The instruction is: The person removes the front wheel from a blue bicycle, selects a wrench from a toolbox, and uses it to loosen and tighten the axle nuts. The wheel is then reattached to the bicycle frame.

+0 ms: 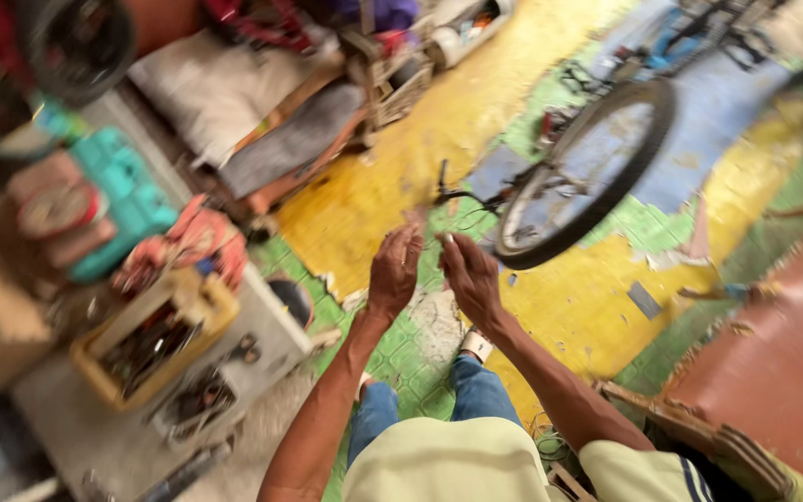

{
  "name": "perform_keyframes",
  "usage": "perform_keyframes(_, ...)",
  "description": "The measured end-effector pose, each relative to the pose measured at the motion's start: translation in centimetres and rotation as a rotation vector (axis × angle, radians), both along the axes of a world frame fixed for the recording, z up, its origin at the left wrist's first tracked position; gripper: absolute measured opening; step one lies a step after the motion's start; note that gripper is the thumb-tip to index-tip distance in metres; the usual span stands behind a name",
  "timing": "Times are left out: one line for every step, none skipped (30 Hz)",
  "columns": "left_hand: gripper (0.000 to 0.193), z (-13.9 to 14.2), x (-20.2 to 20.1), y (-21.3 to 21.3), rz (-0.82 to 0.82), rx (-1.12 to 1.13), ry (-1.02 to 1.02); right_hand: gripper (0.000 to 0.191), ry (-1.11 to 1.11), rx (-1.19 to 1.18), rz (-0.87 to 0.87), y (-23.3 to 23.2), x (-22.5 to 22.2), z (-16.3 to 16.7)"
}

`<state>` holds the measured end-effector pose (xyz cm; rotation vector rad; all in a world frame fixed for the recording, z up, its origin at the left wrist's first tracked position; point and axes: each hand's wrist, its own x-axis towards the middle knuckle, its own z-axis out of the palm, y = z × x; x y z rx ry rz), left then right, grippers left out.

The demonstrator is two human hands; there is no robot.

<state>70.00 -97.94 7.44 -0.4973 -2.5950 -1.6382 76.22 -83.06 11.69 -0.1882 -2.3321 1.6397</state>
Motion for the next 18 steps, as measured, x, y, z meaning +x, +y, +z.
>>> perform_keyframes(0.046,0.6,0.2,2.6,-0.044,-0.006,-0.021,0.024,-0.061,-0.14,-0.018,2.3,1.7,0.3)
perform_keyframes(0.047,1.2,0.3,5.1,-0.086,-0.015,-0.042,0.028,-0.117,-0.284,-0.031,4.7,3.7,0.3)
perform_keyframes(0.049,1.8,0.4,7.5,-0.135,-0.008,-0.062,0.032,-0.171,-0.431,-0.043,7.1,5.4,0.2)
perform_keyframes(0.05,2.4,0.6,9.9,-0.183,-0.004,-0.084,0.034,-0.158,-0.389,-0.1,9.4,6.7,-0.3)
perform_keyframes(0.052,3.0,0.6,12.2,-0.228,-0.001,-0.107,0.036,-0.149,-0.347,-0.155,11.7,7.8,-1.1)
perform_keyframes(0.053,3.5,0.6,14.5,-0.256,-0.012,-0.108,0.04,-0.142,-0.307,-0.211,14.0,8.5,-2.0)
perform_keyframes(0.054,3.9,0.5,16.7,-0.286,-0.025,-0.111,0.037,-0.181,-0.403,-0.292,16.3,8.8,-3.2)
perform_keyframes(0.055,4.2,0.6,18.9,-0.316,-0.036,-0.117,0.034,-0.222,-0.499,-0.374,18.7,9.0,-4.3)
perform_keyframes(0.057,4.6,0.5,21.0,-0.327,-0.03,-0.126,0.032,-0.26,-0.595,-0.45,20.9,8.9,-5.5)
perform_keyframes(0.059,5.0,0.4,23.0,-0.336,-0.022,-0.133,0.034,-0.273,-0.611,-0.506,22.9,8.5,-6.8)
perform_keyframes(0.061,5.3,0.2,24.9,-0.345,-0.016,-0.142,0.035,-0.287,-0.628,-0.562,24.6,8.0,-7.9)
perform_keyframes(0.064,5.6,-0.1,26.6,-0.355,-0.015,-0.143,0.037,-0.301,-0.647,-0.615,26.2,7.1,-9.0)
perform_keyframes(0.068,5.8,-0.3,28.0,-0.361,-0.015,-0.149,0.037,-0.271,-0.712,-0.601,27.5,6.1,-9.9)
perform_keyframes(0.072,5.9,-0.3,29.2,-0.365,-0.015,-0.161,0.038,-0.245,-0.775,-0.586,28.5,5.1,-10.8)
perform_keyframes(0.075,5.9,-0.4,30.3,-0.35,-0.019,-0.147,0.038,-0.218,-0.834,-0.566,29.5,4.1,-11.5)
perform_keyframes(0.077,6.0,-0.8,31.3,-0.333,-0.022,-0.131,0.038,-0.242,-0.827,-0.579,30.4,3.0,-12.0)
perform_keyframes(0.08,6.0,-1.1,32.1,-0.315,-0.025,-0.111,0.038,-0.264,-0.82,-0.589,31.0,1.7,-12.5)
perform_keyframes(0.08,5.9,-1.3,32.6,-0.303,-0.037,-0.137,0.038,-0.284,-0.814,-0.6,31.4,0.5,-12.8)
